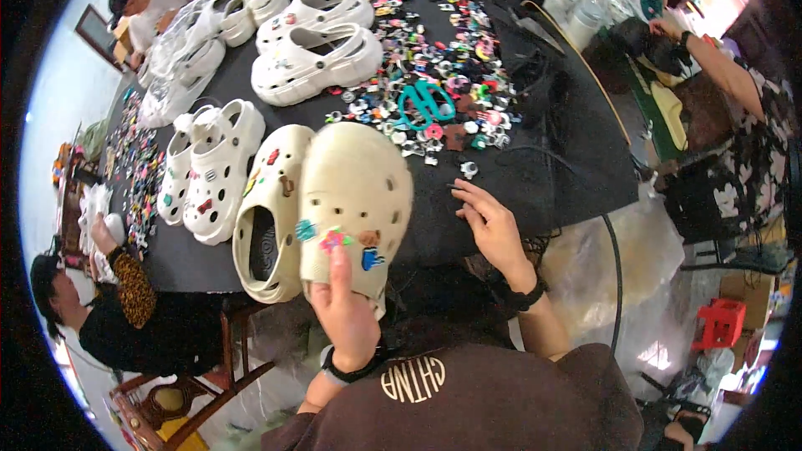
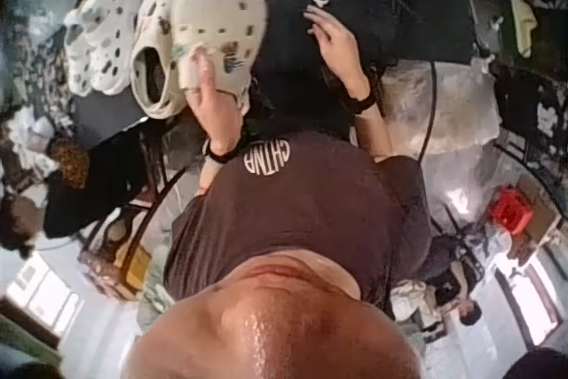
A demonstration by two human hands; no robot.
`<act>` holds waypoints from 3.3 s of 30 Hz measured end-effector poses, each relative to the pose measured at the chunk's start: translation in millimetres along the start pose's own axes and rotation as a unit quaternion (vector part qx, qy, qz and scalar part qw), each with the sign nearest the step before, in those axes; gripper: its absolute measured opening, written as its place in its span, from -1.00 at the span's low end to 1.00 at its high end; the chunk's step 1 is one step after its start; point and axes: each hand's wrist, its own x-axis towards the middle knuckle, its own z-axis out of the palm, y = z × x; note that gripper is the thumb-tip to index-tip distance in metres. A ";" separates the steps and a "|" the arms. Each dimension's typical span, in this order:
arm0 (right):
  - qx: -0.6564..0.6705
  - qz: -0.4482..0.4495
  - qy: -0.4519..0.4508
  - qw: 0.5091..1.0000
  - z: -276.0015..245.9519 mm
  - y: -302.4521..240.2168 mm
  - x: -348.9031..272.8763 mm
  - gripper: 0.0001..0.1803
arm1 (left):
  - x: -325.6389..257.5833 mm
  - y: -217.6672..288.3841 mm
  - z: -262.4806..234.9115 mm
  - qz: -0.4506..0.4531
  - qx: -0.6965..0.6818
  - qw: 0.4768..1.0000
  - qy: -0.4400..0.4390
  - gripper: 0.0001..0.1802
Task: Attaching decorative charms and accessories to clogs.
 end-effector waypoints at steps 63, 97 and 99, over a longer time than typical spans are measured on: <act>-0.492 0.108 0.007 0.864 -10.1 -1.6 35.2 -0.53 | -5.6 -23.7 -42.2 -0.097 0.003 0.992 -0.087 -0.62; -0.027 -0.229 0.078 0.970 41.6 -85.4 -14.6 -0.70 | -12.6 -24.6 -33.0 -0.099 0.062 0.992 -0.057 -0.68; -0.042 -0.232 0.059 0.970 47.6 -86.5 -17.3 -0.68 | -11.1 -25.4 -33.4 -0.101 0.053 0.991 -0.072 -0.67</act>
